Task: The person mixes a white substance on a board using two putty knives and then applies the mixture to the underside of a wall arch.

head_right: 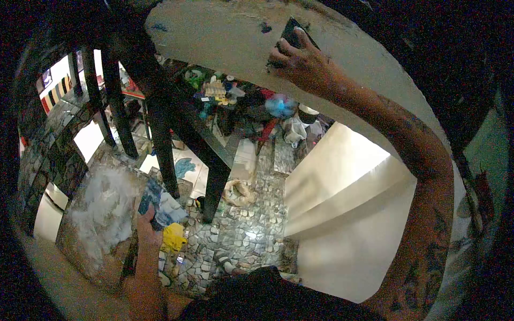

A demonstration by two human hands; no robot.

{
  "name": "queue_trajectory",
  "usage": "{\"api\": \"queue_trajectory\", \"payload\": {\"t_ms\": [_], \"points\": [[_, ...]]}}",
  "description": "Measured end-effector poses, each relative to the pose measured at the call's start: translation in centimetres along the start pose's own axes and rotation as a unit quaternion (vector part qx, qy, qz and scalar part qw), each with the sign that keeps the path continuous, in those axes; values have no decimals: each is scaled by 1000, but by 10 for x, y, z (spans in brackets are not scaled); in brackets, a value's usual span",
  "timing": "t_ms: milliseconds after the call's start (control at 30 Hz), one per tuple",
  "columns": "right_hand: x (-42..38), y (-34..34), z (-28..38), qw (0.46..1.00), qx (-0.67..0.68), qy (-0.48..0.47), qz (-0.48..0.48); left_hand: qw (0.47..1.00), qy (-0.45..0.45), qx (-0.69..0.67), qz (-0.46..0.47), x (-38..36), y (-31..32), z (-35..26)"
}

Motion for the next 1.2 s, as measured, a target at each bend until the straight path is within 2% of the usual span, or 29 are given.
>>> {"api": "queue_trajectory", "payload": {"t_ms": [100, 133, 233, 300, 333, 367, 400, 433, 500, 533, 567, 600, 633, 700, 800, 900, 933, 967, 1033, 1067, 1100, 1133, 1167, 1200], "points": [[-32, 5, 3, 995, -1, 16, 93, 998, 40, 30, 34, -21, 24, -13], [-42, 8, 4, 992, 0, 22, 126, 998, 27, 41, 32, -23, 22, -10], [-64, -63, 12, 993, 101, 67, 4, 996, -4, 81, 23, -21, 22, -7], [-80, -107, 23, 953, 258, 152, -30, 992, -44, 120, 12, -27, 27, 0], [-97, -113, 34, 876, 419, 223, -83, 994, -52, 79, 53, -29, 37, 7], [-113, -107, 51, 765, 565, 281, -131, 993, -63, 34, 89, -28, 48, 18], [-125, -102, 71, 614, 680, 315, -248, 997, -48, 27, 52, -22, 47, 29], [-137, -85, 104, 428, 764, 337, -346, 995, -33, 65, 64, -30, 65, 33], [-153, -28, 221, 155, 813, 484, -284, 990, -27, 109, 86, -56, 111, 35], [-148, -21, 253, 234, 788, 510, -253, 986, 0, 148, 79, -53, 114, 38], [-128, -29, 266, 76, 834, 478, -265, 978, 19, 204, 44, -53, 112, 39], [-108, -38, 280, -89, 846, 449, -272, 984, 18, 176, 30, -58, 115, 43], [-97, -43, 284, -48, 863, 429, -263, 989, 20, 146, 23, -60, 119, 44], [-88, -55, 270, 204, 862, 396, -244, 987, 24, 155, 11, -57, 111, 46], [-67, -57, 281, 331, 870, 293, -218, 989, 6, 142, 34, -56, 108, 54], [-62, -38, 318, 322, 860, 332, -218, 992, -18, 116, 44, -56, 105, 57], [-59, -46, 325, 403, 839, 292, -218, 993, -24, 107, 45, -55, 105, 57], [-60, -41, 368, 459, 839, 270, -114, 988, -23, 148, 30, -55, 101, 53], [-77, -28, 476, 470, 857, 191, 94, 974, -15, 225, 18, -56, 96, 37], [-90, -19, 523, 416, 879, 184, 138, 970, 0, 242, 15, -57, 100, 28], [-105, -18, 517, 411, 878, 245, -8, 967, 14, 252, 17, -61, 106, 19], [-123, -8, 536, 360, 889, 258, 118, 973, -9, 228, 42, -65, 115, 16], [-153, 14, 586, 394, 857, 307, 127, 975, -36, 208, 64, -65, 118, 13], [-169, 21, 602, 296, 871, 342, 192, 977, -60, 182, 94, -59, 116, 15]]}}
Point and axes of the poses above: each hand's wrist, its own x-axis towards the middle knuckle, its own y-axis out of the palm, z = x × y, the point moved 10 cm from there along x, towards the middle knuckle, and after that the axes turned 5 degrees about -z, right-handed, at the moved point
